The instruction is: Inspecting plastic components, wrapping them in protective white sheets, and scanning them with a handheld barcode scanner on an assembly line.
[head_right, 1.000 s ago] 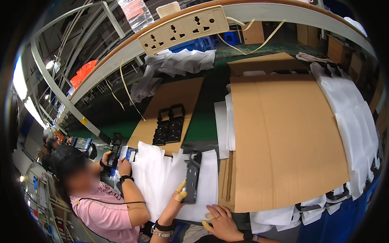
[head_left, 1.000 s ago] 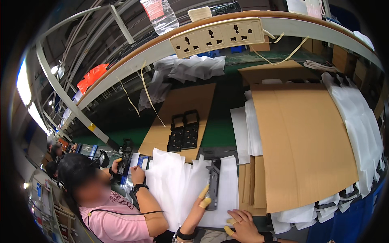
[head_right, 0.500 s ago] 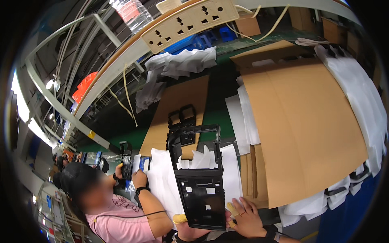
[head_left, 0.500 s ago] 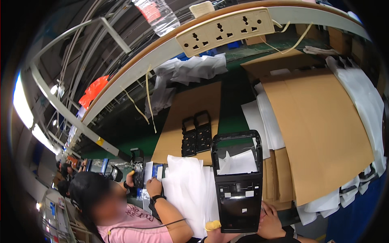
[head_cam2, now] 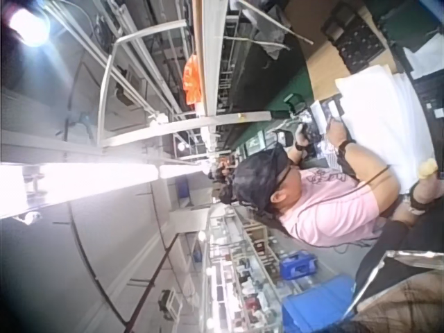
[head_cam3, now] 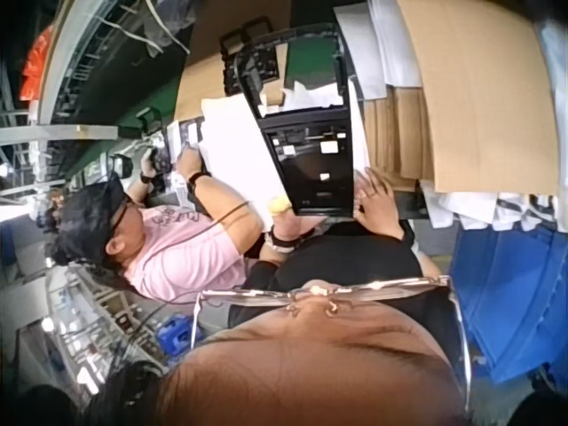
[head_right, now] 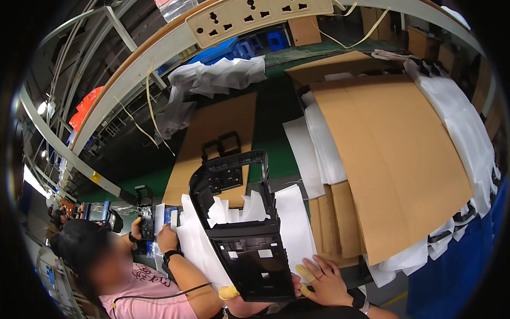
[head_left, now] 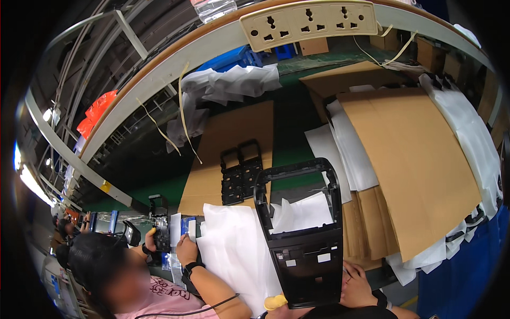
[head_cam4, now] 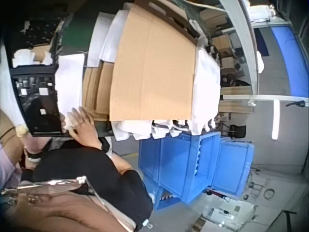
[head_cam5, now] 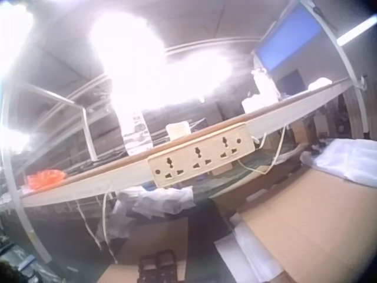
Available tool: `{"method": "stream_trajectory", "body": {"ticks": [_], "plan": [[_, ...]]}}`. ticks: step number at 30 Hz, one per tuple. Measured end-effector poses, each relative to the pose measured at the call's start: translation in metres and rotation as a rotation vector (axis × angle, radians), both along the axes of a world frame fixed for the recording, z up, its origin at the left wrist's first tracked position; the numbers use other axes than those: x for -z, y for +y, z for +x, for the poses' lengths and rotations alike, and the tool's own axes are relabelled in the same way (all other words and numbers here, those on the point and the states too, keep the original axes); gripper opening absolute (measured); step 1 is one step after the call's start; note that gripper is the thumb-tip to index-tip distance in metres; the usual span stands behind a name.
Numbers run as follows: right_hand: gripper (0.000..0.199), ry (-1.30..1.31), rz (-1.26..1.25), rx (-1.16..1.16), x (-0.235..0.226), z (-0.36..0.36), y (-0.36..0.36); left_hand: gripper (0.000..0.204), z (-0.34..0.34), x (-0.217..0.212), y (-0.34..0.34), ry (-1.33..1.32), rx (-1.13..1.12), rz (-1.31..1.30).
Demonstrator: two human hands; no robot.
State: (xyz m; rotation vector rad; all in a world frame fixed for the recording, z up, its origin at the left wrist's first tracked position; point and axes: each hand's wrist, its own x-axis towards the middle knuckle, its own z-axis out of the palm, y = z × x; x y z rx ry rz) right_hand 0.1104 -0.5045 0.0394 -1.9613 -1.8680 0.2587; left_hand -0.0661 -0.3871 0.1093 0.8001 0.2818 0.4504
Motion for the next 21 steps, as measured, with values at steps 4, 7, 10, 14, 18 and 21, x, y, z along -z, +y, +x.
{"method": "stream_trajectory", "body": {"ticks": [4, 7, 10, 14, 18, 21], "plan": [[0.048, -0.078, -0.020, -0.022, 0.006, 0.001, -0.001, 0.079, 0.004, -0.010, -0.002, 0.001, 0.007, 0.028], [0.046, -0.005, -0.017, 0.011, 0.000, -0.004, 0.005, 0.086, 0.015, -0.039, 0.004, -0.190, -0.050, -0.312], [0.045, -0.019, -0.014, 0.030, -0.001, -0.003, 0.005, 0.082, 0.041, -0.074, 0.013, -0.260, -0.082, -0.283], [0.043, 0.003, -0.003, 0.031, 0.001, -0.003, 0.005, 0.078, 0.044, -0.074, 0.015, -0.409, -0.140, -0.350], [0.043, 0.000, 0.003, 0.023, -0.001, -0.004, 0.005, 0.076, 0.044, -0.076, 0.012, -0.305, -0.179, -0.275], [0.042, 0.013, 0.004, 0.023, -0.002, -0.004, 0.005, 0.075, 0.044, -0.075, 0.012, -0.329, -0.168, -0.279]]}}
